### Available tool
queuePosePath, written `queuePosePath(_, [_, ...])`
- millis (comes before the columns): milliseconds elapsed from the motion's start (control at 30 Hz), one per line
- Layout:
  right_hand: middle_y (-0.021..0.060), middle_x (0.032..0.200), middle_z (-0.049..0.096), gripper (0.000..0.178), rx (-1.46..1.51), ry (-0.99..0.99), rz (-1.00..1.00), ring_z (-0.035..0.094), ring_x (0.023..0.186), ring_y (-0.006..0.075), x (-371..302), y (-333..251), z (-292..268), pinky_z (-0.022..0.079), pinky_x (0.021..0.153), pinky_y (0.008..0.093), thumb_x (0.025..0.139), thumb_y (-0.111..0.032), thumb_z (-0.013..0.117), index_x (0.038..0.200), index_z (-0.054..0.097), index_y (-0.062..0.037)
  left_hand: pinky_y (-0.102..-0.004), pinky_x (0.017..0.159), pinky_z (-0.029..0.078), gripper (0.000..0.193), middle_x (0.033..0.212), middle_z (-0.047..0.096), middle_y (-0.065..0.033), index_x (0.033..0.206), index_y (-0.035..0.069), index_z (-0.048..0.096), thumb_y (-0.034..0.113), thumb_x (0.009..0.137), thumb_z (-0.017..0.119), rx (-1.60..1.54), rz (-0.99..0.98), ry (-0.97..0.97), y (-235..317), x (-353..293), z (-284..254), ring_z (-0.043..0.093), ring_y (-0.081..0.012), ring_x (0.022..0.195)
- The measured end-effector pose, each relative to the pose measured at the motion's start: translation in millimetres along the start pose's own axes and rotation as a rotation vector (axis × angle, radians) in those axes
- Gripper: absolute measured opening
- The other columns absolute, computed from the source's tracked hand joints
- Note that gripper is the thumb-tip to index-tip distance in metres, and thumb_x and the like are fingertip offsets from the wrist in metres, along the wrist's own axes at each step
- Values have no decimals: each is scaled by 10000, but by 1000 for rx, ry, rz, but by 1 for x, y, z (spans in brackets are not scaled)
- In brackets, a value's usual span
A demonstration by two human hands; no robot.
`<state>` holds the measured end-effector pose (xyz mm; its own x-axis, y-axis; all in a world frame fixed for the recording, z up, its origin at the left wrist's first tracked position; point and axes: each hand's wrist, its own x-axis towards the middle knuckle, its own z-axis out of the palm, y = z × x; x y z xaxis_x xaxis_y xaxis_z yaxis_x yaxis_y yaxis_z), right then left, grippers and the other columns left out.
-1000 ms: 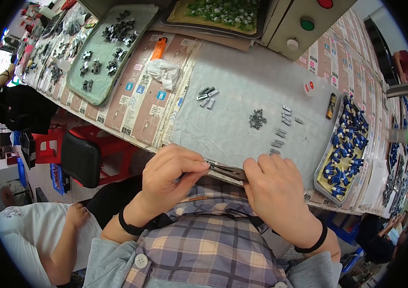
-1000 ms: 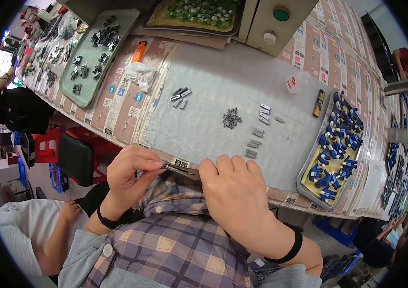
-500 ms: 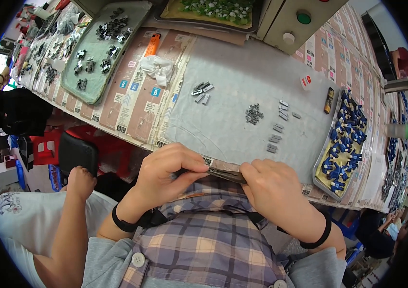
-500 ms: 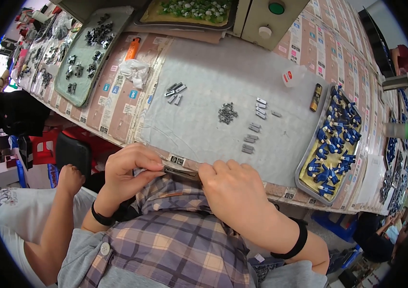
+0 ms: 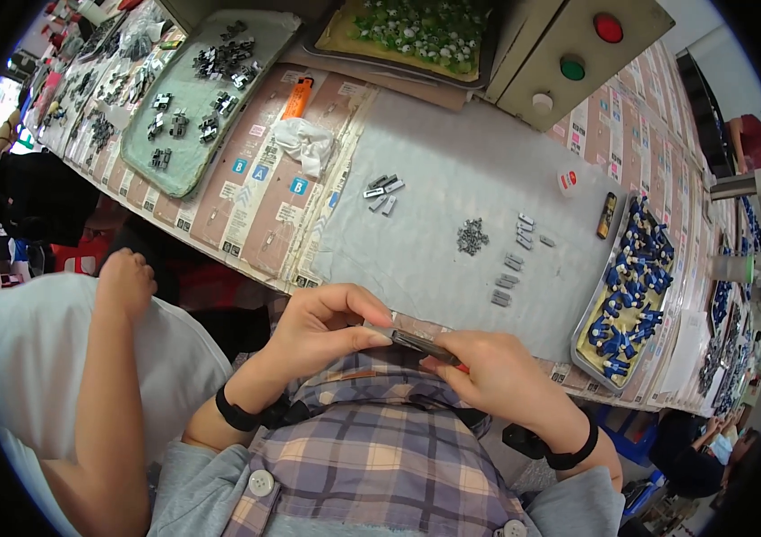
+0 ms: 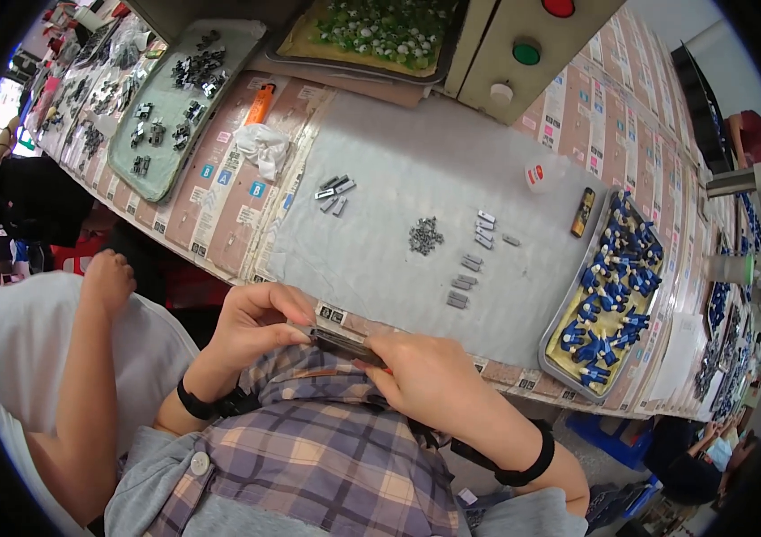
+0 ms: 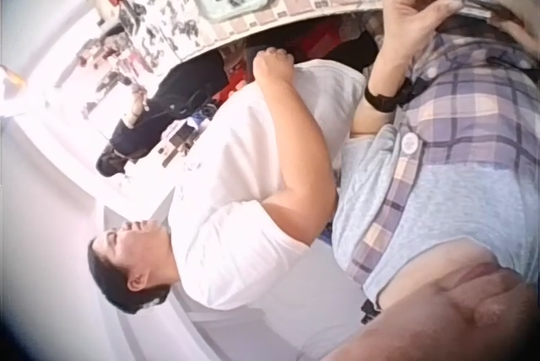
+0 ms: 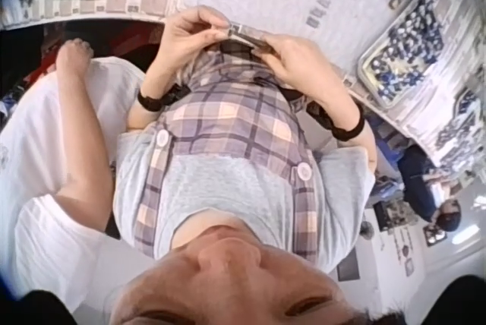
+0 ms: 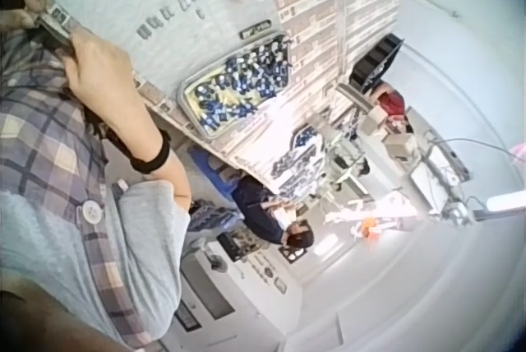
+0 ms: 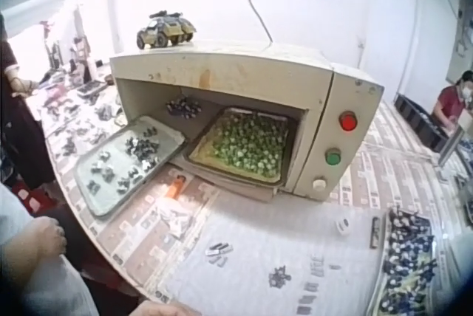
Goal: Assembling small metal components by hand and applying glue.
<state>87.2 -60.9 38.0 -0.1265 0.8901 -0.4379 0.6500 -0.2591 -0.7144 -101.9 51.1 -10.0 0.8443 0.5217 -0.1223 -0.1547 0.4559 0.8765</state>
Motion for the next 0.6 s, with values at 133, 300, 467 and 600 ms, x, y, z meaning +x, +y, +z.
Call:
queuePosePath(133, [149,704,574,233,111,-102,39,560,657,335,4,-5,-4,426,557,391,829,-261,525,850,564,-32,-227,743,475,156,884,595,-82,885,-22,580,-75,742,612,-175,-14,0,-5,1,-2,575,-118,830])
queuePosePath(300, [124,656,563,250,301,-116,33,545,590,270,4,-6,-5,410,557,343,846,-269,522,880,579,-28,-217,728,477,157,868,597,-72,879,-17,578,-54,735,630,-291,-24,25,-8,4,-9,579,-110,809])
queuePosePath(467, [-14,618,506,204,536,-141,116,431,575,63,4,-10,-12,362,534,218,853,-226,545,805,579,-30,-210,716,477,154,877,589,-57,880,-11,576,-40,740,632,-270,14,64,-3,2,-14,574,-97,781])
queuePosePath(600, [-7,668,529,214,601,-193,108,451,610,71,5,-2,-5,372,563,219,865,-223,530,784,563,-28,-203,722,472,151,882,588,-49,883,-5,578,-41,745,628,-302,19,66,-2,4,-18,571,-84,787])
